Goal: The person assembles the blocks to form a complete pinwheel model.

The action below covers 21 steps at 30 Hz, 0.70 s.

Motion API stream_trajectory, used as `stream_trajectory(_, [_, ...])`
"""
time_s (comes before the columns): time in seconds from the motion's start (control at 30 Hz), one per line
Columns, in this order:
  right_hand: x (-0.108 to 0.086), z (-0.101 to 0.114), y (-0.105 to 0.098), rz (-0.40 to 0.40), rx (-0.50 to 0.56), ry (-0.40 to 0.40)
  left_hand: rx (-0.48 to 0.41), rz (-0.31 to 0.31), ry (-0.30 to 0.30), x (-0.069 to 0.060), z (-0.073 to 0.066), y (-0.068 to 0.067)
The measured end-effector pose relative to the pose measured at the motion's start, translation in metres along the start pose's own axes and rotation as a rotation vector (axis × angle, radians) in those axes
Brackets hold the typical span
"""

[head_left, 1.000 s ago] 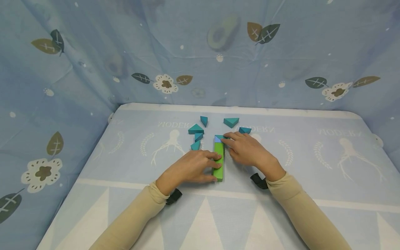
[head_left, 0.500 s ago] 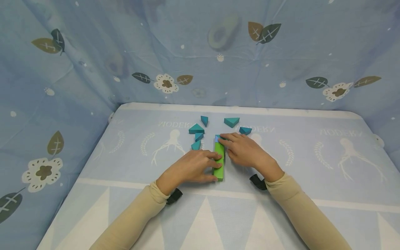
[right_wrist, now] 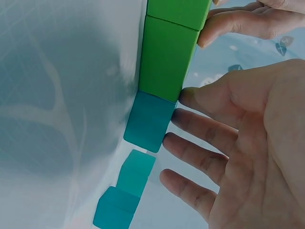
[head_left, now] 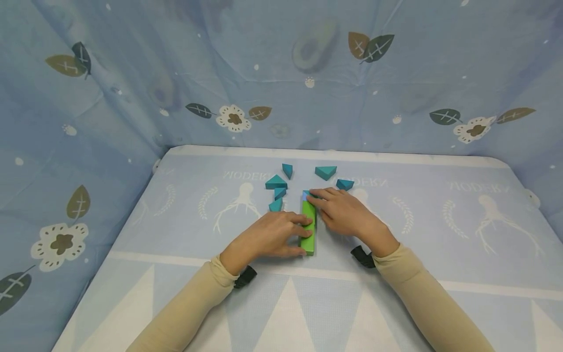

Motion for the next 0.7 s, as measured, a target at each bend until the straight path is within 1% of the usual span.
stream_trajectory(0.33, [0.000, 0.002, -0.002, 0.012, -0.008, 0.008, -0.006, 0.003, -0.006, -0.001, 0.000, 0.000])
stream_trajectory(0.4, [0.000, 0.001, -0.002, 0.017, 0.008, 0.001, -0.008, 0.003, -0.006, 0.000, 0.000, 0.000])
stream_trajectory(0.5, [-0.001, -0.003, -0.005, 0.027, 0.057, 0.005, -0.014, 0.002, -0.007, -0.001, 0.000, 0.000])
stream_trajectory(0.6, [-0.004, -0.017, -0.009, 0.037, 0.101, 0.047, -0.024, 0.001, -0.008, -0.001, 0.000, 0.000])
stream_trajectory(0.7, [-0.010, -0.036, -0.012, 0.069, 0.112, 0.131, -0.030, -0.002, -0.006, -0.001, 0.000, -0.001])
Point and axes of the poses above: each hand's wrist, its own x-axis towards the middle knuckle, its own y-axis out of the palm, z = x × y, the point moved 6 cm from there along x, towards the middle knuckle, and after that the axes turned 11 degrees about -x, right-handed, at the moved point
